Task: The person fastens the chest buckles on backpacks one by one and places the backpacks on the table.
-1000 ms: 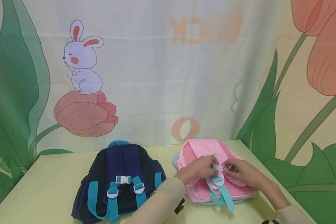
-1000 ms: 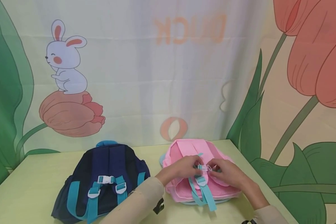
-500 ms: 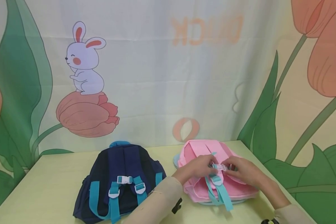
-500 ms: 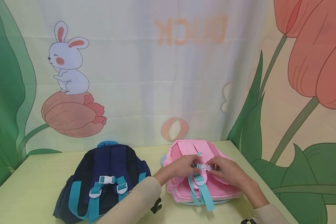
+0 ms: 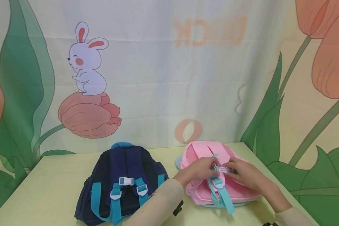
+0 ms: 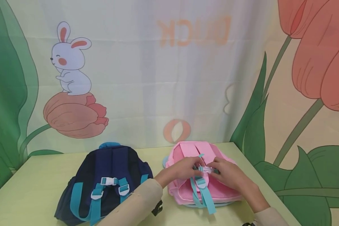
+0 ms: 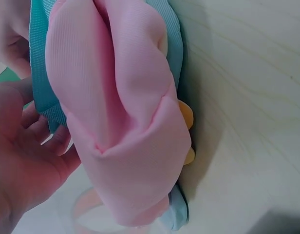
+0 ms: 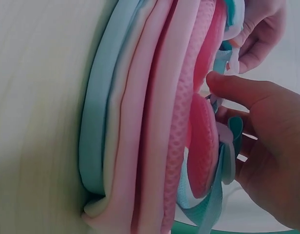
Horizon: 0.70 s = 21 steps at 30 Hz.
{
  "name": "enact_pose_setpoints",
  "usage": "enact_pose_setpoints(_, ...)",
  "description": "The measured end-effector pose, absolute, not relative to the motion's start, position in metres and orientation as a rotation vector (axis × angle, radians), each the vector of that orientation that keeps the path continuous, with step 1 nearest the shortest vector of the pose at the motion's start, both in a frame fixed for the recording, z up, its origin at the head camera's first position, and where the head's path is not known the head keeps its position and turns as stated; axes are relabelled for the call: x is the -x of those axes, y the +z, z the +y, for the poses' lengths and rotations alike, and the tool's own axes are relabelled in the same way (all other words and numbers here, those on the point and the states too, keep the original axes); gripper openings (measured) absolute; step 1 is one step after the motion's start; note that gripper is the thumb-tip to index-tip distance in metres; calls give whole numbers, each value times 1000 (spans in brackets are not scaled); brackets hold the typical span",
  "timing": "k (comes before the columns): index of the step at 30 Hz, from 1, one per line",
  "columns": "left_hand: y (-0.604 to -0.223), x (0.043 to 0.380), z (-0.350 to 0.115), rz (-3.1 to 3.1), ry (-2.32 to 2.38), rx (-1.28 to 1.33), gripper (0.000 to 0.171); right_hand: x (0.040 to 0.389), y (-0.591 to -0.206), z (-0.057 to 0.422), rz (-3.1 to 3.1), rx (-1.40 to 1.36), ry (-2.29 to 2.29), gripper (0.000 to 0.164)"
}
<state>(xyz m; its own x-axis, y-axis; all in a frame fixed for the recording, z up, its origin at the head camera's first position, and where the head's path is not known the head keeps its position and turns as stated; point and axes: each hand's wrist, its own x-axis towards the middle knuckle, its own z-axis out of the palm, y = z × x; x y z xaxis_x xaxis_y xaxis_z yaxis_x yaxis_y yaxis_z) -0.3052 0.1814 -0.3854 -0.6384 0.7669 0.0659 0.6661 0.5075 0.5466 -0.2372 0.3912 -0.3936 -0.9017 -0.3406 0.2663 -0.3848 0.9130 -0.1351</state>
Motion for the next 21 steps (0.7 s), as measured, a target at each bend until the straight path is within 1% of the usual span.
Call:
enact_pose_setpoints(7,-385,300,185,2639,690,-1197,29,236,-393,390,-2838,-554,246,27)
enact_pose_setpoints(16,-382,295,188,2719,542,-1193,30,237,-390,385,-2843,-553,175,26)
enact_pose_setpoints(21,-383,295,189,2746,478,-1198,32,238,-388,381,-2873,-583,260,24)
